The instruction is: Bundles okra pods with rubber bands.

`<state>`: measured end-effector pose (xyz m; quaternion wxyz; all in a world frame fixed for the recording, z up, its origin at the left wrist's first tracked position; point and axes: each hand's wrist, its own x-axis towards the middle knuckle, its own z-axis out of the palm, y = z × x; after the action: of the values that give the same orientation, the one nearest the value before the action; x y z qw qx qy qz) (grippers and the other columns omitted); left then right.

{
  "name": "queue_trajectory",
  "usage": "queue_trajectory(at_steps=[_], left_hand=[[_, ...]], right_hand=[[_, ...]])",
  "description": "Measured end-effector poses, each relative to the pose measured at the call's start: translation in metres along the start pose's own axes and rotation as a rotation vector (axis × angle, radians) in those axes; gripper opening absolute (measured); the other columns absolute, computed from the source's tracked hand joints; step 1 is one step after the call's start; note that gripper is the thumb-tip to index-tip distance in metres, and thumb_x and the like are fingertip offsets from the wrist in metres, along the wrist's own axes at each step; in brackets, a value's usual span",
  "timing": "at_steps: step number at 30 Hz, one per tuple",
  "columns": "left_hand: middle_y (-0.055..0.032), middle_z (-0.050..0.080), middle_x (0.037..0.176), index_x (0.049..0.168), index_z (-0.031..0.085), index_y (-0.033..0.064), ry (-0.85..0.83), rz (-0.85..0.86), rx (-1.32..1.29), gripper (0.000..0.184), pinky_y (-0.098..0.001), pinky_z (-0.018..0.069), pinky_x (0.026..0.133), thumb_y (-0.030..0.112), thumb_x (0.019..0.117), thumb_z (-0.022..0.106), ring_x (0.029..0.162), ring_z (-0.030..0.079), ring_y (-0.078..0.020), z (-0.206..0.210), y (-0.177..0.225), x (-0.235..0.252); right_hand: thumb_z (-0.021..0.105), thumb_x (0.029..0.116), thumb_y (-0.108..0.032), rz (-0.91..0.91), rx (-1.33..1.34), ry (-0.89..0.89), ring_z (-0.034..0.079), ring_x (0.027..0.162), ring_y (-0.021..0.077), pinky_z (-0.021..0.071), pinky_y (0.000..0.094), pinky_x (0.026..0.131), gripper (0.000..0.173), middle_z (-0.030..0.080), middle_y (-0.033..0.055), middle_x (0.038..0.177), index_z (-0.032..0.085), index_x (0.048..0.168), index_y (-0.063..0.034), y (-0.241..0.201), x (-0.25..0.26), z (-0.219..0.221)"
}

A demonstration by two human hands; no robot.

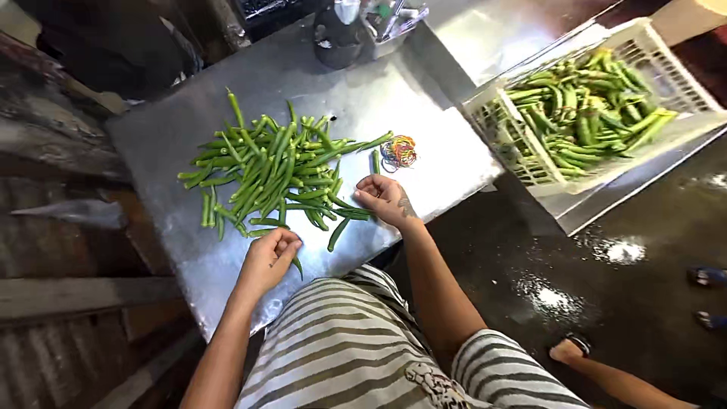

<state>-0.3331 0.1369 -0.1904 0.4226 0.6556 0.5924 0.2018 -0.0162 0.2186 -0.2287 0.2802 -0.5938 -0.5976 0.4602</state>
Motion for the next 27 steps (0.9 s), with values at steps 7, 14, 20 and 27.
queue_trajectory(at_steps=[7,14,20,27], left_hand=[[0.0122,0.043,0.059,0.093,0.067,0.0129,0.094,-0.038,-0.189,0.027,-0.0162,0.031,0.047,0.037,0.0887,0.077,0.049,0.037,0.001,0.007,-0.002,-0.005],[0.0055,0.058,0.076,0.103,0.068,0.0117,-0.013,0.006,-0.144,0.024,-0.019,0.046,0.058,0.034,0.094,0.071,0.064,0.054,-0.0034,0.012,0.005,0.007],[-0.0061,0.068,0.103,0.123,0.061,0.0017,0.026,-0.042,-0.52,0.038,-0.031,0.0606,0.079,0.025,0.0951,0.071,0.09,0.069,-0.015,0.013,0.031,0.016],[0.0014,0.043,0.063,0.104,0.051,0.0089,0.158,-0.402,-1.146,0.021,-0.0283,0.0506,0.05,0.02,0.1128,0.036,0.048,0.046,-0.0113,0.036,0.059,0.053]], right_hand=[[0.075,0.0916,-0.022,-0.139,-0.247,0.295,0.062,0.08,0.0286,0.054,0.0445,0.067,0.038,0.063,0.0174,0.103,0.063,0.124,-0.0063,-0.036,0.023,0.029],[0.062,0.0993,-0.037,-0.401,-0.78,0.293,0.052,0.128,0.0368,0.041,0.0569,0.104,0.022,0.059,0.0101,0.14,0.076,0.114,-0.0292,-0.035,0.081,0.035],[0.068,0.0972,-0.031,-0.387,-0.43,0.491,0.064,0.099,0.0307,0.0515,0.0528,0.085,0.024,0.069,0.0096,0.102,0.077,0.112,-0.0144,-0.048,0.016,0.028],[0.065,0.0998,-0.028,-0.327,-0.16,0.222,0.068,0.092,0.0199,0.059,0.0405,0.081,0.025,0.071,0.0087,0.102,0.075,0.112,-0.009,-0.026,0.02,0.011]])
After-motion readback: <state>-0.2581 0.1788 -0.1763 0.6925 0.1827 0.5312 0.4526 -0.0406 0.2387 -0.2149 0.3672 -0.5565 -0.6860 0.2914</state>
